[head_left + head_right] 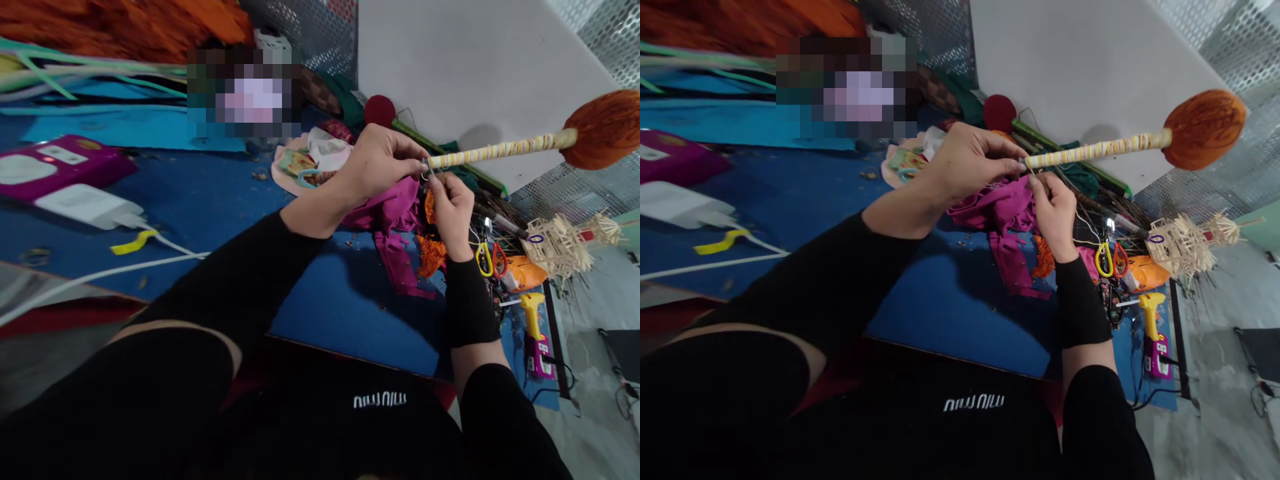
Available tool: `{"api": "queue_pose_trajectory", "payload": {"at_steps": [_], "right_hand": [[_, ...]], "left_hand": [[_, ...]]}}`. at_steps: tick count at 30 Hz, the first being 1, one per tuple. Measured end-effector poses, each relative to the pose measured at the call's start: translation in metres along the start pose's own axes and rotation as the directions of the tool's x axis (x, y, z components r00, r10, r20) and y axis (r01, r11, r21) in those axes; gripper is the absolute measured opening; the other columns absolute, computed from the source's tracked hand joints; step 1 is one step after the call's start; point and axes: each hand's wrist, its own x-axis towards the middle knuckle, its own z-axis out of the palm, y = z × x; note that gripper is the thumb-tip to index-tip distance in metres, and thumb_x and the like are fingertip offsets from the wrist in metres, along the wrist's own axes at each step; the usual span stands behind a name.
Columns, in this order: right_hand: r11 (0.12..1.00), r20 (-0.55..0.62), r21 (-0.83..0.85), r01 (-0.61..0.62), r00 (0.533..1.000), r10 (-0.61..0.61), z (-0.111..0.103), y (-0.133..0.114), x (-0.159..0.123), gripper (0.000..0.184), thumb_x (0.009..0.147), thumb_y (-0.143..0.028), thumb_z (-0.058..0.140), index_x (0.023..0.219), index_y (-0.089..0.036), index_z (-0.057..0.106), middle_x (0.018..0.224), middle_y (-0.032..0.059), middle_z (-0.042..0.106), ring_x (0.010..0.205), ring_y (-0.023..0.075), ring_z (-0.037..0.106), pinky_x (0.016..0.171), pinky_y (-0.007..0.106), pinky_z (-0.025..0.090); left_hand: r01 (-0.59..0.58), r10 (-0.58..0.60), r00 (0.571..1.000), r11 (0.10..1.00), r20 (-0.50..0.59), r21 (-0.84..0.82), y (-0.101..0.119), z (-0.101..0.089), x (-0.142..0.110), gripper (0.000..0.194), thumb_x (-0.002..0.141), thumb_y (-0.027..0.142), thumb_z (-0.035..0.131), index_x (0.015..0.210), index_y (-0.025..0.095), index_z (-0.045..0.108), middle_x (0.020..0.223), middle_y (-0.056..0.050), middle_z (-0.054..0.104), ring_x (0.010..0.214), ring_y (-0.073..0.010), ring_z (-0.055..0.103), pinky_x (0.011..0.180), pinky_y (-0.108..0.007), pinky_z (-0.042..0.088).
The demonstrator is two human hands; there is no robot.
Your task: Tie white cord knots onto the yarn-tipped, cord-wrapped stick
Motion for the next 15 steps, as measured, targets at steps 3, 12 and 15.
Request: {"api": "queue_pose_trajectory", "payload": {"at_steps": [3, 12, 15], "right_hand": [[0.989, -0.142, -0.132, 0.072, 0.986, -0.091, -0.0001, -0.0032, -0.0046, 0.043, 0.104, -0.054, 0.056, 0.074, -0.022, 0.054, 0.066, -0.0052, 0.039, 0.063, 0.0103, 0.038, 0.064, 0.027, 0.038], [0.961, -0.207, -0.220, 0.166, 0.955, -0.212, -0.0012, -0.0027, -0.0040, 0.038, 0.106, -0.042, 0.051, 0.075, -0.022, 0.052, 0.067, -0.0050, 0.039, 0.062, 0.0096, 0.039, 0.063, 0.027, 0.036], [0.940, -0.166, -0.279, 0.197, 0.954, -0.250, 0.0004, -0.0013, -0.0070, 0.038, 0.108, -0.043, 0.048, 0.076, -0.022, 0.052, 0.068, -0.0040, 0.044, 0.063, 0.0100, 0.043, 0.063, 0.028, 0.039]], "left_hand": [[0.038, -0.037, 0.999, 0.998, -0.030, 0.040, -0.0031, 0.0006, 0.0029, 0.012, 0.079, 0.015, 0.076, 0.087, 0.021, 0.083, 0.079, -0.002, 0.080, 0.075, -0.0180, 0.071, 0.071, -0.029, 0.058], [0.157, -0.159, 0.986, 0.986, 0.053, 0.049, -0.0050, -0.0055, 0.0064, 0.021, 0.082, 0.008, 0.073, 0.096, 0.017, 0.085, 0.081, -0.006, 0.078, 0.055, -0.0115, 0.055, 0.056, -0.028, 0.043], [0.119, -0.120, 0.993, 0.990, 0.009, 0.069, -0.0079, -0.0007, 0.0063, 0.023, 0.083, 0.008, 0.070, 0.099, 0.017, 0.086, 0.082, -0.005, 0.079, 0.058, -0.0121, 0.058, 0.059, -0.028, 0.046]]}}
